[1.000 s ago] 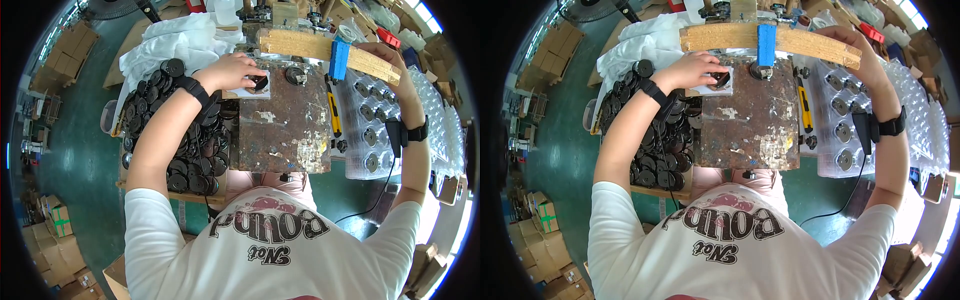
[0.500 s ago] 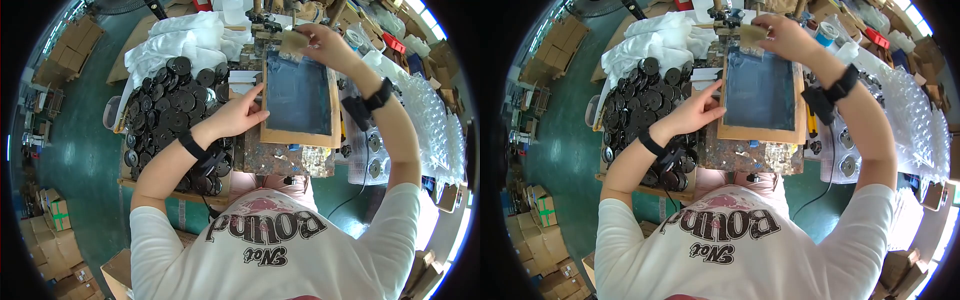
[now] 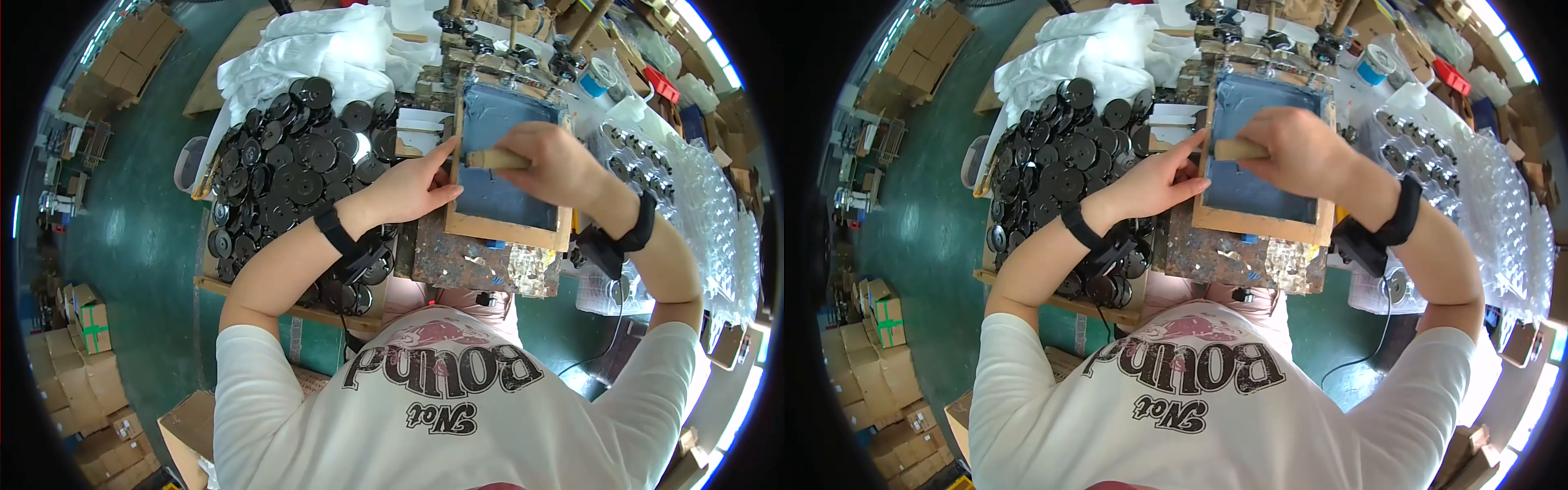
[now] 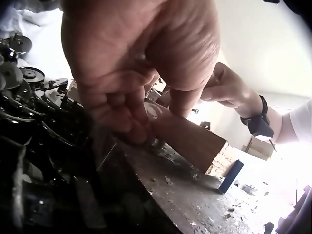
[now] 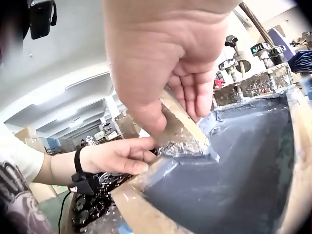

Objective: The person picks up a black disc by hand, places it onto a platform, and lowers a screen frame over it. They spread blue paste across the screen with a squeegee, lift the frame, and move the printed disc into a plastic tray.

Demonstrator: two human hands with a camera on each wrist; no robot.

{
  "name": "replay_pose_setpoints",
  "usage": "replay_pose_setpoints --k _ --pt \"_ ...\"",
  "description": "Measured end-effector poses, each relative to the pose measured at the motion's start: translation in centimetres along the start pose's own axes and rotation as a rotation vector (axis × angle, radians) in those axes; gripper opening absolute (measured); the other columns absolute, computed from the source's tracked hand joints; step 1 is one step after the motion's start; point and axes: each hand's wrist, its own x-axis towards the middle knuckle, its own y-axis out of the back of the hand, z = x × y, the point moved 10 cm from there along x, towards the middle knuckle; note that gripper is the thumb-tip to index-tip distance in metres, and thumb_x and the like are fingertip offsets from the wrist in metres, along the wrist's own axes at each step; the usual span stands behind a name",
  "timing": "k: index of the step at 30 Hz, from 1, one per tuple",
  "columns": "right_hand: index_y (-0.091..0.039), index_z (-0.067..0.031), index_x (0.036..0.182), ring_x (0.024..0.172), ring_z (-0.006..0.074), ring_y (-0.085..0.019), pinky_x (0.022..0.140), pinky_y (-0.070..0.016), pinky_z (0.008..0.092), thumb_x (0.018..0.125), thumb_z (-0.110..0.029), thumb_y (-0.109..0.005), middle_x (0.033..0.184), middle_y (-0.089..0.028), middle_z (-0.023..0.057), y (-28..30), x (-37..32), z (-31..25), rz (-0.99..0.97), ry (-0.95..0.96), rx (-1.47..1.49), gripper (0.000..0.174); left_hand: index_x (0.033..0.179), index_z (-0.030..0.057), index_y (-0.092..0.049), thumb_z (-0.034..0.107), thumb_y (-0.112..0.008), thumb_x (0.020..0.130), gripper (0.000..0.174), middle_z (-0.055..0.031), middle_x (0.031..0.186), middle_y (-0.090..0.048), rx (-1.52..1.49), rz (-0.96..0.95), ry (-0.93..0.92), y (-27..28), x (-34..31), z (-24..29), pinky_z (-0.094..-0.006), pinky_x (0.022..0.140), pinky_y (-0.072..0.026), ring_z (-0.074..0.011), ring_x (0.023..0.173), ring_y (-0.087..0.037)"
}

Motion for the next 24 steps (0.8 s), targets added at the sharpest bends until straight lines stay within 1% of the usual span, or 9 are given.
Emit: replay_pose_setpoints --k 3,6,8,11,14,15,19,22,24 --pt "-0.061 -0.0024 0.09 0.074 0.0283 -0.057 0.067 -0.0466 0.0342 0.069 -0.013 -0.069 0.081 -0.058 0.0125 0.7 1.4 1.5 -0.054 -0.04 0.032 0.024 0.138 0.0049 -0.017 0.025 -0.056 0.086 0.068 -0.0133 0.085 -0.063 0.025 -0.002 -0.002 0.4 -0.3 0.5 -0.033 0.067 -0.0476 -0.0254 0.075 -0.061" --pt "-0.061 -0.0011 0.095 0.073 0.0212 -0.058 0.067 -0.0469 0.029 0.074 -0.014 -0.067 0.084 -0.06 0.0093 3.2 2.7 7.2 0.004 -0.222 -0.104 0.026 0.137 0.0074 -0.022 0.024 -0.055 0.087 0.063 -0.0104 0.085 -0.064 -0.081 0.039 -0.097 1.2 -0.5 2.0 -0.0319 0.067 -0.0477 -0.0225 0.073 -0.061" --pt "-0.058 0.0006 0.105 0.078 0.0151 -0.058 0.071 -0.0473 0.0258 0.079 -0.016 -0.064 0.093 -0.062 0.007 5.7 1.5 12.8 0.163 -0.344 0.152 0.031 0.137 0.0079 -0.023 0.024 -0.054 0.088 0.061 -0.0104 0.088 -0.064 -0.074 0.038 -0.137 2.4 -0.4 3.7 -0.0312 0.068 -0.0475 -0.0211 0.075 -0.061" --pt "-0.053 0.0008 0.113 0.082 0.0129 -0.058 0.074 -0.0478 0.0253 0.083 -0.018 -0.062 0.098 -0.061 0.0066 9.0 -1.8 17.2 0.191 -0.503 0.26 0.037 0.136 0.0089 -0.027 0.024 -0.054 0.088 0.057 -0.0105 0.094 -0.063 -0.068 0.026 -0.224 4.0 -0.6 6.7 -0.0298 0.069 -0.0472 -0.0182 0.08 -0.06" --pt "-0.053 0.001 0.113 0.082 0.014 -0.058 0.075 -0.0478 0.0261 0.084 -0.02 -0.06 0.098 -0.061 0.0068 8.2 -6.4 22.3 0.085 -0.511 0.157 0.037 0.134 0.0097 -0.034 0.025 -0.054 0.089 0.052 -0.0121 0.106 -0.059 -0.247 0.216 -0.521 6.8 -1.7 10.5 -0.0283 0.075 -0.0455 -0.0154 0.088 -0.056" --pt "-0.053 0.0011 0.113 0.083 0.0146 -0.058 0.075 -0.0478 0.0265 0.085 -0.021 -0.059 0.097 -0.061 0.0068 7.7 -7.2 22.4 0.028 -0.509 0.109 0.037 0.134 0.0097 -0.034 0.025 -0.054 0.089 0.052 -0.0121 0.106 -0.059 -0.254 0.207 -0.531 6.9 -1.8 10.8 -0.0283 0.075 -0.0455 -0.0154 0.088 -0.056" --pt "-0.059 -0.0028 0.099 0.079 0.0185 -0.058 0.07 -0.0473 0.0297 0.085 -0.029 -0.057 0.089 -0.062 0.009 3.2 -7.0 15.9 -0.169 -0.439 -0.046 0.03 0.131 0.0078 -0.038 0.026 -0.056 0.087 0.051 -0.0152 0.112 -0.055 -0.092 0.205 -0.468 7.9 -2.8 9.8 -0.0307 0.081 -0.044 -0.0187 0.097 -0.054" --pt "-0.059 -0.0051 0.088 0.078 0.0214 -0.059 0.067 -0.0461 0.0332 0.082 -0.034 -0.059 0.083 -0.061 0.0109 -3.3 -3.9 13.2 -0.298 -0.285 -0.079 0.03 0.122 0.0036 -0.047 0.03 -0.061 0.081 0.051 -0.0178 0.108 -0.055 0.52 0.27 -0.192 10.1 -2.6 4.5 -0.0366 0.085 -0.0429 -0.0296 0.098 -0.054" --pt "-0.058 -0.0039 0.09 0.078 0.0211 -0.059 0.066 -0.0462 0.0348 0.08 -0.036 -0.062 0.082 -0.06 0.0115 -4.5 -1.2 9.9 -0.177 -0.23 0.004 0.034 0.116 0.0027 -0.051 0.032 -0.064 0.076 0.052 -0.0188 0.105 -0.055 0.815 0.27 0.053 12.1 -3.5 -0.4 -0.0391 0.084 -0.0436 -0.0342 0.098 -0.053"
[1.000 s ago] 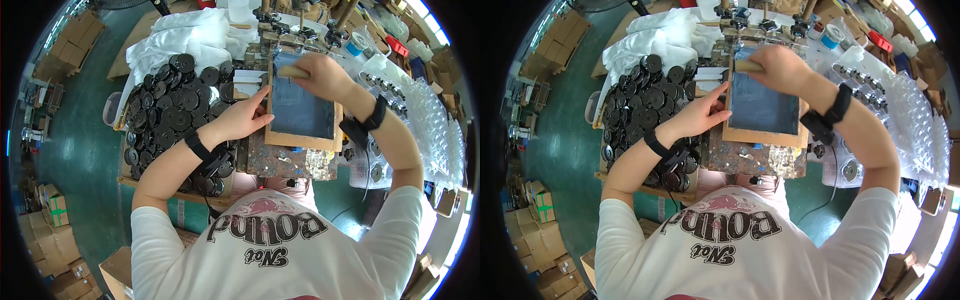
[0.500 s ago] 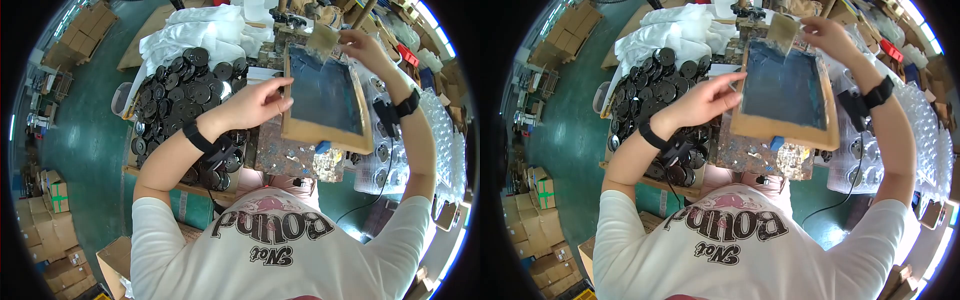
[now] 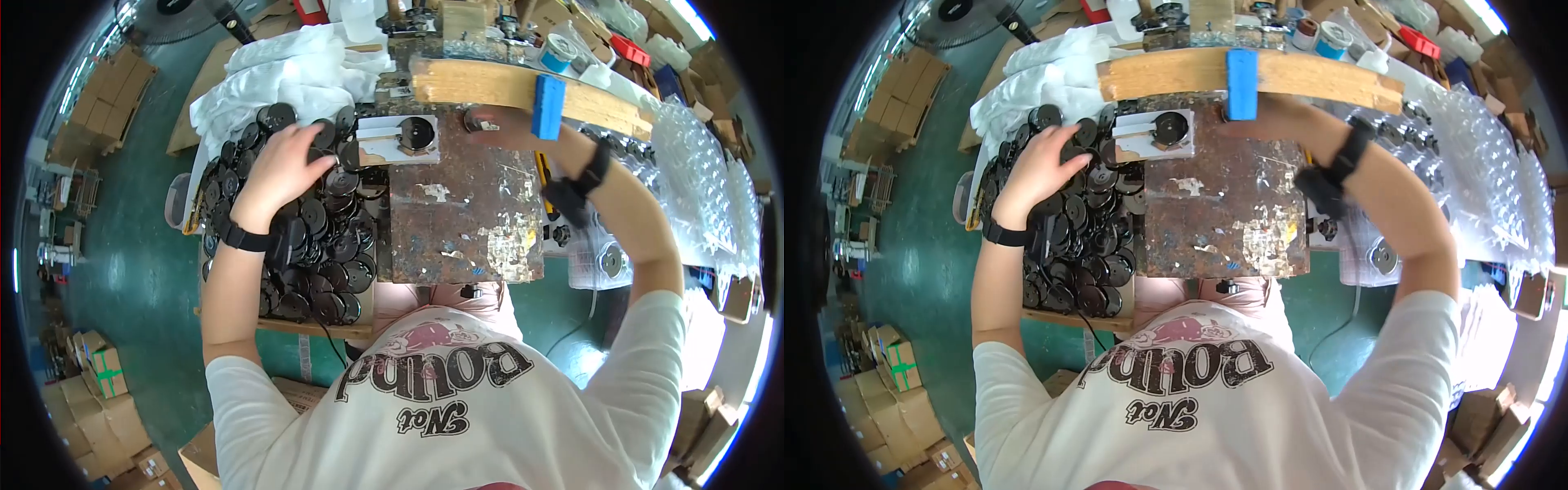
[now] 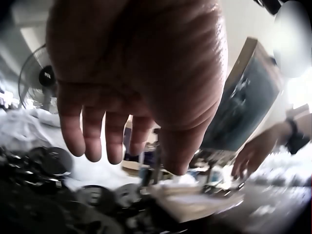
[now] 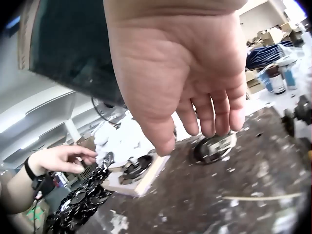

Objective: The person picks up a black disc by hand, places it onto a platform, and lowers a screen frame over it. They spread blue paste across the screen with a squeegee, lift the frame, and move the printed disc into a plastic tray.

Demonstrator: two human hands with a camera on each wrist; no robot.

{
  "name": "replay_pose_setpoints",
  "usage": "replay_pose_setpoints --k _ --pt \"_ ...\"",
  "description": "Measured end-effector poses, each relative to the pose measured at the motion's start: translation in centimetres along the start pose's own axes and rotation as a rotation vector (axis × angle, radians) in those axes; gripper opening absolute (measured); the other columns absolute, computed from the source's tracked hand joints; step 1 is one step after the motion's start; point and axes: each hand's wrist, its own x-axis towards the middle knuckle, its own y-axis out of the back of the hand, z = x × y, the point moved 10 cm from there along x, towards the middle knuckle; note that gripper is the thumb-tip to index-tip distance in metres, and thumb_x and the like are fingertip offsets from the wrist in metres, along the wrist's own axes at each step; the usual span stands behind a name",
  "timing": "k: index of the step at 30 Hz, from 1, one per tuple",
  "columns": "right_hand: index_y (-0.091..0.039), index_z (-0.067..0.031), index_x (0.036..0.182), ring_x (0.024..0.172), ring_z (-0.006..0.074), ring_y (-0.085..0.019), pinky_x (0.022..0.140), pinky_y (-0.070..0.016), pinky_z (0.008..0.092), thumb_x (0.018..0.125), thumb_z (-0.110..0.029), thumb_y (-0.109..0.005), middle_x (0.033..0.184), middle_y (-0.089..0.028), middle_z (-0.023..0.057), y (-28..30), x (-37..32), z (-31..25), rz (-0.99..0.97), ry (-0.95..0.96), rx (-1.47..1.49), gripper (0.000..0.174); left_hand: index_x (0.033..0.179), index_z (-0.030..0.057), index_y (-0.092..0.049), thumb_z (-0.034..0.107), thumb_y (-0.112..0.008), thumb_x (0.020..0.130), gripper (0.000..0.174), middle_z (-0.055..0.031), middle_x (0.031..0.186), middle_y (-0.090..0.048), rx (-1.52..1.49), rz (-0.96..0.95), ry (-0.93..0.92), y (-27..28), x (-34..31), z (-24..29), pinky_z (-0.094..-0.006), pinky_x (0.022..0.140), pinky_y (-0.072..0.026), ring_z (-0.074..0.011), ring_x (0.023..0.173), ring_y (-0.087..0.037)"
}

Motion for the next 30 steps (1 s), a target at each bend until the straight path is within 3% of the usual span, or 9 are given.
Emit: replay_pose_setpoints --k 3,6,13,15,17,19,26,29,30 --pt "-0.056 -0.0019 0.093 0.078 0.0242 -0.06 0.068 -0.0482 0.0398 0.077 -0.034 -0.062 0.083 -0.059 0.0164 -1.8 3.3 -3.5 -0.013 -0.126 0.162 0.036 0.109 0.0043 -0.054 0.033 -0.069 0.069 0.051 -0.0185 0.099 -0.055 0.156 -0.214 0.249 -3.0 -1.5 -5.0 -0.0411 0.079 -0.0457 -0.0363 0.094 -0.055" --pt "-0.057 -0.0009 0.095 0.073 0.0296 -0.061 0.068 -0.0492 0.0425 0.073 -0.037 -0.06 0.085 -0.06 0.0194 -2.5 5.8 -6.0 0.117 -0.017 -0.088 0.042 0.105 0.0053 -0.055 0.032 -0.071 0.067 0.05 -0.0183 0.097 -0.055 0.124 -0.217 0.274 -4.1 -2.4 -5.8 -0.0418 0.077 -0.0462 -0.0364 0.092 -0.056" --pt "-0.062 -0.0025 0.086 0.083 0.0309 -0.062 0.07 -0.0488 0.0435 0.07 -0.033 -0.056 0.084 -0.063 0.0189 -0.6 3.3 -3.0 0.051 -0.199 0.036 0.036 0.098 0.0035 -0.055 0.021 -0.074 0.065 0.043 -0.0168 0.095 -0.055 0.022 -0.101 0.17 -4.7 -1.5 -6.4 -0.0386 0.074 -0.0467 -0.0333 0.085 -0.057" --pt "-0.063 -0.0031 0.081 0.081 0.03 -0.062 0.069 -0.0493 0.0422 0.069 -0.034 -0.056 0.081 -0.063 0.0178 1.4 0.2 -2.2 0.053 -0.23 0.202 0.034 0.097 0.0023 -0.054 0.016 -0.071 0.068 0.036 -0.0127 0.089 -0.056 -0.075 -0.157 0.175 -4.5 -1.2 -6.0 -0.0339 0.07 -0.0466 -0.0263 0.079 -0.057" --pt "-0.064 -0.004 0.08 0.078 0.0296 -0.062 0.067 -0.0493 0.0397 0.068 -0.036 -0.058 0.082 -0.063 0.0159 0.1 -1.5 1.7 -0.133 -0.28 0.228 0.035 0.096 0.0017 -0.053 0.013 -0.07 0.07 0.033 -0.0106 0.087 -0.057 -0.127 -0.184 0.174 -4.9 -1.0 -6.5 -0.0315 0.068 -0.0466 -0.0228 0.076 -0.057" --pt "-0.063 -0.009 0.088 0.069 0.0178 -0.059 0.063 -0.0468 0.0324 0.073 -0.028 -0.06 0.075 -0.061 0.0077 3.1 -5.1 5.0 0.013 -0.293 -0.083 0.025 0.097 0.0042 -0.053 0.015 -0.066 0.075 0.027 -0.0038 0.084 -0.057 -0.415 -0.237 0.236 -6.3 -1.1 -8.3 -0.0244 0.061 -0.0417 -0.013 0.074 -0.054" --pt "-0.061 -0.0016 0.085 0.075 0.027 -0.061 0.066 -0.0485 0.0362 0.065 -0.023 -0.065 0.08 -0.063 0.0151 9.9 -21.8 19.2 0.324 -0.672 -0.187 0.029 0.101 0.0091 -0.054 0.016 -0.059 0.083 0.019 0.0034 0.085 -0.059 -0.77 -0.238 0.293 -4.3 0.1 -3.9 -0.0178 0.056 -0.0373 -0.0043 0.073 -0.052" --pt "-0.064 -0.0032 0.087 0.079 0.0287 -0.062 0.07 -0.0486 0.0378 0.062 -0.024 -0.067 0.082 -0.064 0.016 9.4 -27.0 24.5 0.234 -0.907 -0.079 0.032 0.106 0.0095 -0.054 0.017 -0.057 0.085 0.023 0.0029 0.089 -0.06 -0.843 -0.215 0.242 -3.7 1.3 -1.4 -0.0181 0.057 -0.038 -0.0045 0.075 -0.052" --pt "-0.064 -0.0032 0.087 0.079 0.0281 -0.062 0.07 -0.0485 0.0374 0.062 -0.024 -0.067 0.082 -0.064 0.0157 9.3 -27.9 25.4 0.24 -0.858 -0.166 0.032 0.108 0.0094 -0.054 0.018 -0.057 0.085 0.024 0.003 0.089 -0.06 -0.83 -0.2 0.258 -3.6 1.7 -0.9 -0.0183 0.058 -0.0382 -0.0043 0.076 -0.052"
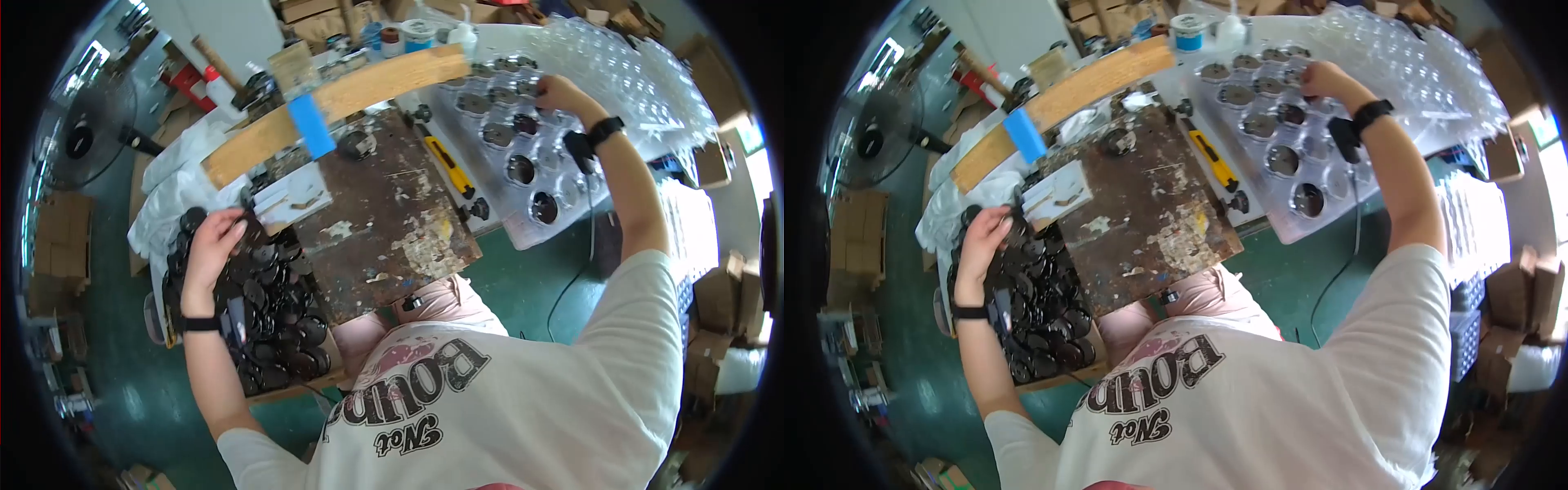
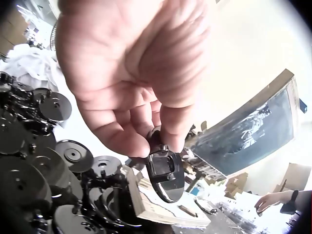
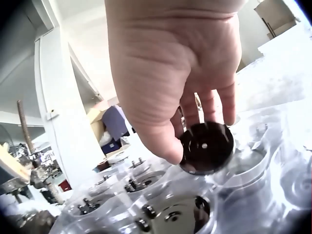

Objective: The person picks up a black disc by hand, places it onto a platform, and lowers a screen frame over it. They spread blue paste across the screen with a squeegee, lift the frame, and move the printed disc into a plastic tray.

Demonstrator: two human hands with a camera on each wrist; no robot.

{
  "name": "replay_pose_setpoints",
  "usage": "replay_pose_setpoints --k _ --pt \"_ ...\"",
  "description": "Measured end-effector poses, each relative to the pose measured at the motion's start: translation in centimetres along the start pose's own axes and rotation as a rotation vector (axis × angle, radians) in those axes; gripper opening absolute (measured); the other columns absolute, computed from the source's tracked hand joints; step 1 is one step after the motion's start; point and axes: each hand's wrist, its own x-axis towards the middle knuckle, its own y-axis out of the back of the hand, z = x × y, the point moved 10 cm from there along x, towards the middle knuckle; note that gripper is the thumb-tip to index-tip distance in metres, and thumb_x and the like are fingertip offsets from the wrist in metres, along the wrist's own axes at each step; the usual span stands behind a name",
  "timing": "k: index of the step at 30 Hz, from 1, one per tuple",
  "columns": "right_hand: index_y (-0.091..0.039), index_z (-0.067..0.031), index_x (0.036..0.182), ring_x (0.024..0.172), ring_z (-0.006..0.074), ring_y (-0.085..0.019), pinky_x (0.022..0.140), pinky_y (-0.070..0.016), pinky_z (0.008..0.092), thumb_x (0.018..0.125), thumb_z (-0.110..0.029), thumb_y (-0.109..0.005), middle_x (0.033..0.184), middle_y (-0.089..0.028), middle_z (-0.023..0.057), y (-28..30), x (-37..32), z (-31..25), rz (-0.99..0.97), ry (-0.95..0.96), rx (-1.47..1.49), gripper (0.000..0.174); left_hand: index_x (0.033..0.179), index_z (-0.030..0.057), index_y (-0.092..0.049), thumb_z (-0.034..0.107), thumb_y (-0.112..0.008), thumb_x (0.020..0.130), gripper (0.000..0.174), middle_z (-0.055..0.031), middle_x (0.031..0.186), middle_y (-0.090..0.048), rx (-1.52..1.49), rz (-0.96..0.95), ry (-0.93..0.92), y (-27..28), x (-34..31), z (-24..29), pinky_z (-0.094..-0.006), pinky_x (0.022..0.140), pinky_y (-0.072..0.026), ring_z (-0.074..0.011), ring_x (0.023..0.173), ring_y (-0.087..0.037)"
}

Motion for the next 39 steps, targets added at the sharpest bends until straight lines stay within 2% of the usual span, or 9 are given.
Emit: replay_pose_setpoints --k 5,14,21,26,30,33,34,37,39 --pt "-0.064 -0.0034 0.09 0.076 0.024 -0.062 0.07 -0.0481 0.0352 0.07 -0.024 -0.066 0.082 -0.065 0.0136 0.7 0.6 1.0 0.105 0.039 0.051 0.029 0.108 0.0084 -0.056 0.014 -0.056 0.086 0.023 0.0012 0.088 -0.062 -0.036 -0.121 -0.086 -3.0 2.5 2.8 -0.0189 0.057 -0.0399 -0.0051 0.071 -0.052" --pt "-0.061 -0.0019 0.098 0.078 0.0203 -0.062 0.071 -0.0482 0.0308 0.078 -0.014 -0.059 0.083 -0.065 0.0118 6.6 -2.9 -16.6 0.171 0.275 0.25 0.023 0.113 0.009 -0.056 0.022 -0.059 0.082 0.034 -0.0096 0.091 -0.065 0.171 -0.151 -0.32 -8.4 9.6 3.3 -0.029 0.071 -0.0471 -0.0198 0.072 -0.061" --pt "-0.057 -0.0009 0.107 0.093 0.0148 -0.058 0.08 -0.0457 0.0274 0.081 -0.005 -0.058 0.099 -0.061 0.0124 9.4 -4.9 -25.9 0.176 0.663 0.25 0.027 0.116 0.0165 -0.056 0.03 -0.063 0.077 0.042 -0.0078 0.124 -0.05 0.758 -0.06 -0.579 -9.4 6.9 5.6 -0.036 0.091 -0.041 -0.0277 0.11 -0.048" --pt "-0.056 -0.0008 0.108 0.095 0.0149 -0.058 0.084 -0.045 0.026 0.081 -0.004 -0.057 0.104 -0.06 0.0083 9.8 -5.9 -28.8 -0.067 0.767 0.675 0.028 0.117 0.0199 -0.056 0.032 -0.062 0.077 0.042 -0.0052 0.13 -0.044 0.856 -0.214 -0.547 -8.3 6.6 5.4 -0.0371 0.095 -0.0367 -0.0276 0.12 -0.037" --pt "-0.056 -0.0009 0.109 0.094 0.014 -0.058 0.082 -0.0462 0.0254 0.082 -0.003 -0.057 0.105 -0.06 0.0068 8.4 -4.7 -28.4 -0.241 0.791 0.68 0.027 0.118 0.0167 -0.055 0.03 -0.06 0.079 0.041 -0.008 0.12 -0.051 0.824 -0.172 -0.598 -7.2 4.6 6.0 -0.0393 0.093 -0.0383 -0.0283 0.113 -0.045" --pt "-0.056 -0.0016 0.11 0.091 0.0133 -0.058 0.08 -0.0468 0.0251 0.082 -0.004 -0.056 0.104 -0.06 0.0066 6.0 -3.9 -28.8 -0.379 0.738 0.536 0.027 0.127 0.0139 -0.046 0.027 -0.058 0.083 0.047 -0.0107 0.105 -0.059 0.392 -0.106 -0.521 -5.4 2.4 6.5 -0.0367 0.085 -0.044 -0.0261 0.095 -0.056" --pt "-0.056 -0.0021 0.11 0.09 0.0133 -0.058 0.079 -0.0471 0.0253 0.083 -0.004 -0.055 0.104 -0.06 0.0062 5.6 -3.8 -29.9 -0.358 0.734 0.526 0.027 0.127 0.0139 -0.046 0.027 -0.058 0.083 0.047 -0.0107 0.105 -0.059 0.391 -0.102 -0.517 -5.8 1.2 6.6 -0.0367 0.085 -0.044 -0.0261 0.095 -0.056" --pt "-0.056 -0.0032 0.11 0.086 0.0133 -0.057 0.077 -0.0476 0.0259 0.083 -0.003 -0.054 0.102 -0.06 0.0054 4.2 -3.5 -33.7 -0.318 0.725 0.503 0.028 0.133 0.0071 -0.033 0.025 -0.055 0.087 0.054 -0.0125 0.087 -0.062 -0.208 -0.122 -0.219 -7.4 -1.1 5.0 -0.031 0.072 -0.0473 -0.0227 0.074 -0.06" --pt "-0.055 -0.0057 0.113 0.082 0.0143 -0.057 0.075 -0.0478 0.0269 0.081 -0.005 -0.057 0.096 -0.06 0.0054 5.0 -2.4 -36.3 -0.011 0.779 0.45 0.032 0.134 0.0058 -0.03 0.025 -0.055 0.087 0.056 -0.012 0.084 -0.062 -0.177 -0.134 -0.235 -8.7 -1.2 4.3 -0.03 0.07 -0.047 -0.0215 0.071 -0.06"
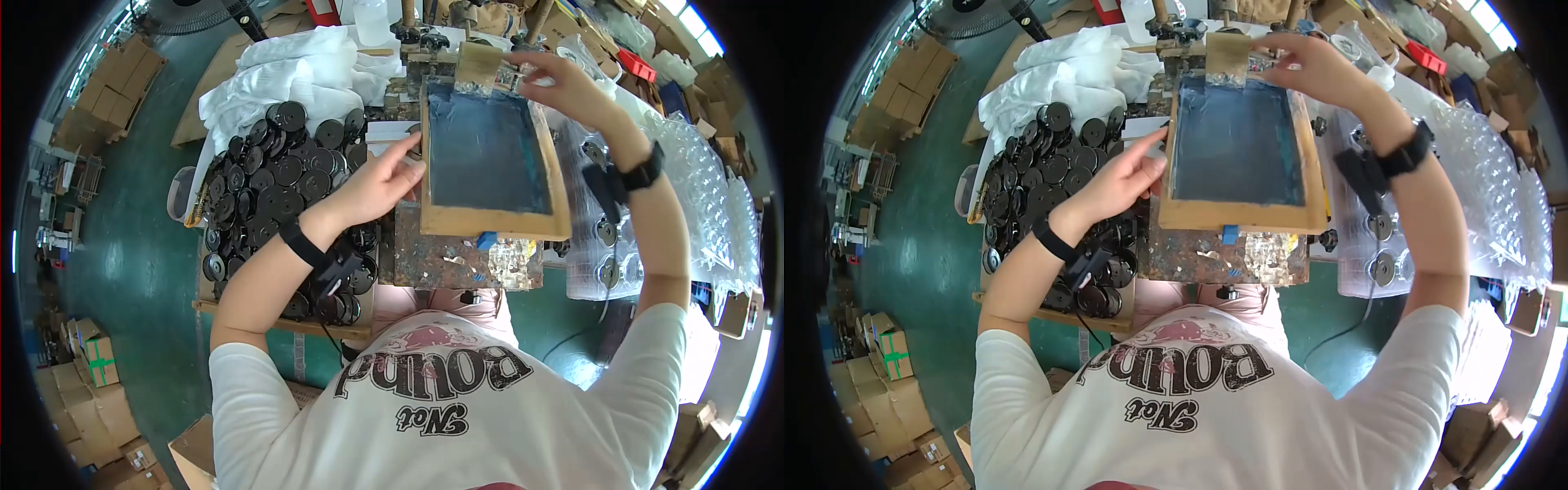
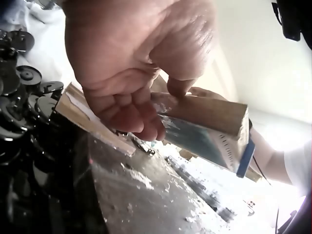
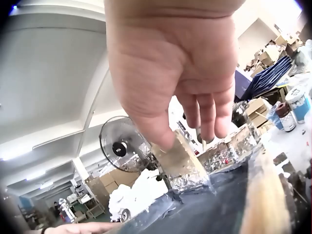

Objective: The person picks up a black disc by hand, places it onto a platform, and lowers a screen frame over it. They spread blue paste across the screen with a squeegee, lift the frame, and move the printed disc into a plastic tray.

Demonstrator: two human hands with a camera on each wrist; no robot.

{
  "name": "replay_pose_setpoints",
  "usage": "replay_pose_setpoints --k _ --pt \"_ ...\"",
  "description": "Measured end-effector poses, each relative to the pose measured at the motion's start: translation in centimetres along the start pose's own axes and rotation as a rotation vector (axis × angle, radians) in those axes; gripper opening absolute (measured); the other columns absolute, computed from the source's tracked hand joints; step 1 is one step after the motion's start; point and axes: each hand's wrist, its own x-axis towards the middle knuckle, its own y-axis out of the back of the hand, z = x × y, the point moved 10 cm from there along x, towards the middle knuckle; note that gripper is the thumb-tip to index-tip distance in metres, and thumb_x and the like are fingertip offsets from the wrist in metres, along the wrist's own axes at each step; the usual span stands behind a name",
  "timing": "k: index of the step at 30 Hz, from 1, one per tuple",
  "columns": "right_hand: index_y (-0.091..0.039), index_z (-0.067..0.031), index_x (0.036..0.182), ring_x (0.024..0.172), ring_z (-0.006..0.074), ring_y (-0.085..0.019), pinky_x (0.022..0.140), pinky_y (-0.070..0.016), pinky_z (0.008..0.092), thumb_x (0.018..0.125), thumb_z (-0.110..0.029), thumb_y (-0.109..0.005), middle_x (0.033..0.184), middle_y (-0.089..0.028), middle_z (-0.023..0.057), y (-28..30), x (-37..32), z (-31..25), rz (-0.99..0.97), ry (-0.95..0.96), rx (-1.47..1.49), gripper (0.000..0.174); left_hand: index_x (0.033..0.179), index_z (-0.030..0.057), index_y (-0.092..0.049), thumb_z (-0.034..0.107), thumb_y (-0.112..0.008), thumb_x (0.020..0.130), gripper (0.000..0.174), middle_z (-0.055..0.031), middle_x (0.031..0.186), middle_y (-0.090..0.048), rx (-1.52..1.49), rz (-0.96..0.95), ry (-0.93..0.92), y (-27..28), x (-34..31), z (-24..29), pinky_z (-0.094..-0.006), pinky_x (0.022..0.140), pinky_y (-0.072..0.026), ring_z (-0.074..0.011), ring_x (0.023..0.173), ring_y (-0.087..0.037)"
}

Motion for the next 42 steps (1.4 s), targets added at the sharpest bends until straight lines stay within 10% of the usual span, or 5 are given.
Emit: replay_pose_setpoints --k 19,26,35,39,42 --pt "-0.059 -0.0023 0.088 0.078 0.0316 -0.056 0.07 -0.0469 0.0362 0.069 -0.009 -0.067 0.079 -0.057 0.0132 -8.9 -2.8 -7.6 -0.257 0.214 -0.199 0.022 0.135 0.0002 -0.025 0.03 -0.057 0.085 0.066 -0.0125 0.079 -0.062 0.19 -0.019 0.049 -1.6 -0.3 -2.9 -0.0318 0.064 -0.0465 -0.0242 0.069 -0.06" --pt "-0.059 -0.0038 0.102 0.072 0.0224 -0.059 0.066 -0.0475 0.0327 0.074 -0.012 -0.066 0.081 -0.06 0.0111 -1.2 2.6 -0.1 0.119 0.114 -0.311 0.029 0.133 0.0036 -0.031 0.023 -0.054 0.089 0.053 -0.0093 0.082 -0.062 0.1 -0.01 -0.072 -0.5 -1.0 2.2 -0.0274 0.063 -0.046 -0.0162 0.071 -0.059" --pt "-0.057 -0.0073 0.107 0.075 0.0188 -0.061 0.065 -0.0492 0.0294 0.077 -0.027 -0.067 0.086 -0.062 0.0072 0.9 -3.9 13.0 -0.206 -0.509 -0.103 0.038 0.127 0.0055 -0.042 0.019 -0.048 0.092 0.038 -0.005 0.099 -0.061 -0.057 0.146 -0.616 3.5 -2.0 11.1 -0.0261 0.068 -0.0469 -0.01 0.078 -0.056" --pt "-0.057 -0.0054 0.107 0.081 0.022 -0.061 0.07 -0.0489 0.0302 0.077 -0.037 -0.065 0.09 -0.063 0.0105 -6.4 -3.8 7.3 -0.396 -0.147 -0.442 0.044 0.121 0.0042 -0.048 0.022 -0.051 0.09 0.036 -0.0075 0.101 -0.061 0.025 0.222 -0.489 6.0 -2.1 8.7 -0.0271 0.069 -0.0473 -0.0116 0.084 -0.058" --pt "-0.057 -0.0045 0.109 0.091 0.0248 -0.059 0.077 -0.0476 0.0324 0.077 -0.044 -0.062 0.098 -0.061 0.0136 -11.9 -1.3 5.3 -0.374 -0.207 -0.298 0.051 0.107 0.0004 -0.054 0.034 -0.059 0.082 0.042 -0.015 0.102 -0.06 0.823 0.38 0.1 11.7 -1.7 0.1 -0.0359 0.074 -0.0481 -0.0256 0.088 -0.06"
